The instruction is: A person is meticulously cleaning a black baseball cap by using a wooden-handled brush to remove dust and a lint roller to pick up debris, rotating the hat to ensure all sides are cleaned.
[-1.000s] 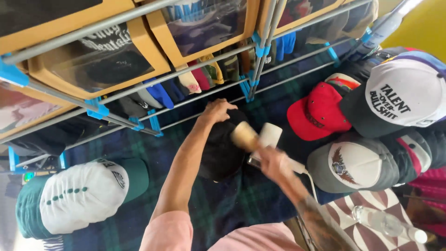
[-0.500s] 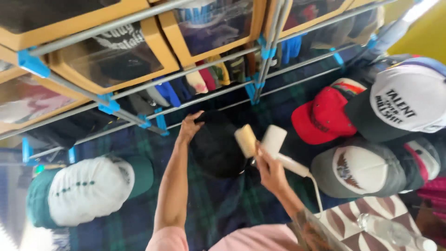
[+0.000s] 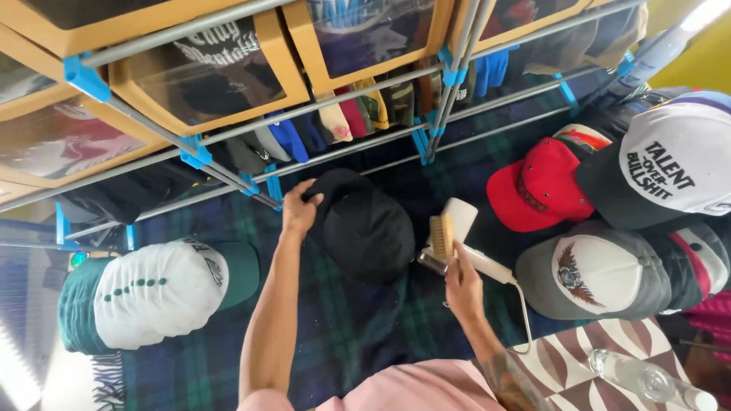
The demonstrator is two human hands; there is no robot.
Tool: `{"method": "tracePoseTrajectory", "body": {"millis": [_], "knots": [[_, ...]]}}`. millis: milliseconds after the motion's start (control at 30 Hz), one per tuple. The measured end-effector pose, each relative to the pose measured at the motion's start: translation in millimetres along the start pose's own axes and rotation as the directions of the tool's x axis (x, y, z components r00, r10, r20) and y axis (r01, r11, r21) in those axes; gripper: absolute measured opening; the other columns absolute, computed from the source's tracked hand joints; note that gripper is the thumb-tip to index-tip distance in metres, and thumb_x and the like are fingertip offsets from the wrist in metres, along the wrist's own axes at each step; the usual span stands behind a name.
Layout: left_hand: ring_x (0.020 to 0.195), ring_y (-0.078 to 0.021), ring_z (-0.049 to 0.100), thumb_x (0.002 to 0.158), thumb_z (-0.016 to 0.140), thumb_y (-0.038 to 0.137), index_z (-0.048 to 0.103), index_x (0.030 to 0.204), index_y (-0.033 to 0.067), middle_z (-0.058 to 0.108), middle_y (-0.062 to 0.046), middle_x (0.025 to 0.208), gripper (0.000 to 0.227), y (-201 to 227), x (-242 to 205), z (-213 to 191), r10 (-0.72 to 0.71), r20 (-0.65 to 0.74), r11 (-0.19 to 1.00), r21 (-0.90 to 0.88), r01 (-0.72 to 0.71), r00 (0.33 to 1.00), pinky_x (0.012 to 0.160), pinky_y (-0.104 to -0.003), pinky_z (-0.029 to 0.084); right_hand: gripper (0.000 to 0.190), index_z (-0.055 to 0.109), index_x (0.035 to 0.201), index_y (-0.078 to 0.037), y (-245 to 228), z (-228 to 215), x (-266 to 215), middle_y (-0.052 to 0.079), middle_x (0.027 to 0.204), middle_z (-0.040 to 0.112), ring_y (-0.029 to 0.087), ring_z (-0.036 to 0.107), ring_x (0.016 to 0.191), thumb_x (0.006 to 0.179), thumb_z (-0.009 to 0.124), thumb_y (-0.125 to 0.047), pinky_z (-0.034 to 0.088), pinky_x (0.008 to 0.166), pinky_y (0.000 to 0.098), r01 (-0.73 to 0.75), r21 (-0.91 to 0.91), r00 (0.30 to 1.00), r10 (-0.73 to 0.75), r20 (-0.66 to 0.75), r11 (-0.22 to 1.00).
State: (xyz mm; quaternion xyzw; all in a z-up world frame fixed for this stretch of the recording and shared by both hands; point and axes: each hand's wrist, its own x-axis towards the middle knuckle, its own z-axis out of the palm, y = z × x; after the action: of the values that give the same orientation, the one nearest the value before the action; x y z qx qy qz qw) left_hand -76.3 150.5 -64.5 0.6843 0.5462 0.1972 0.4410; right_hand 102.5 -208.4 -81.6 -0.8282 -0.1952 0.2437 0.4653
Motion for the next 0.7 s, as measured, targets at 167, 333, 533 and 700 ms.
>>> {"method": "tracePoseTrajectory", "body": {"millis": [167, 333, 533, 700], "knots": [[0.101, -0.0278, 0.07, 0.093, 0.075, 0.015, 0.073, 0.116, 0.0219, 0.074, -0.008, 0.102, 0.025, 40, -67, -37, 0.036, -0.099, 0.997, -0.058, -0.042, 0.994, 0.085, -0.043, 0.057, 0.04, 0.07, 0.135, -0.009, -90, -11, -15, 0.015, 0.131, 0.071, 0.03, 0.067, 0.12, 0.095, 0.067, -0.01, 0.055, 0.1, 0.0428, 0.515, 0.102, 0.85, -0.522, 0.071, 0.851], [0.082, -0.0168, 0.059, 0.097, 0.068, 0.009, 0.065, 0.107, 0.0177, 0.062, -0.001, 0.086, 0.014, 1, -124, -33, -0.045, -0.112, 0.963, -0.267, 0.013, 0.993, 0.075, -0.033, 0.052, 0.032, 0.074, 0.127, -0.032, -74, -19, 74, 0.002, 0.115, 0.078, 0.03, 0.074, 0.101, 0.099, 0.059, -0.03, 0.059, 0.087, 0.0438, 0.652, -0.319, 0.757, -0.606, 0.242, 0.687], [0.083, -0.0166, 0.06, 0.093, 0.073, 0.003, 0.06, 0.098, 0.0113, 0.059, -0.003, 0.085, 0.016, -53, -145, -3, -0.141, -0.157, 0.865, -0.499, 0.045, 0.977, 0.076, -0.033, 0.053, 0.022, 0.079, 0.111, -0.026, -162, -10, 94, 0.009, 0.096, 0.08, 0.036, 0.074, 0.092, 0.096, 0.063, -0.031, 0.059, 0.077, 0.0483, 0.793, -0.202, 0.606, -0.708, 0.362, 0.575], [0.089, -0.0235, 0.063, 0.085, 0.08, 0.001, 0.066, 0.102, 0.0023, 0.069, -0.017, 0.091, 0.022, -80, -196, 37, -0.251, -0.09, 0.796, -0.586, 0.152, 0.964, 0.08, -0.043, 0.054, 0.035, 0.064, 0.136, -0.044, -180, -10, 110, 0.008, 0.118, 0.076, 0.037, 0.072, 0.108, 0.105, 0.049, -0.042, 0.057, 0.095, 0.0518, 0.562, -0.587, 0.819, -0.291, 0.494, 0.584]]}}
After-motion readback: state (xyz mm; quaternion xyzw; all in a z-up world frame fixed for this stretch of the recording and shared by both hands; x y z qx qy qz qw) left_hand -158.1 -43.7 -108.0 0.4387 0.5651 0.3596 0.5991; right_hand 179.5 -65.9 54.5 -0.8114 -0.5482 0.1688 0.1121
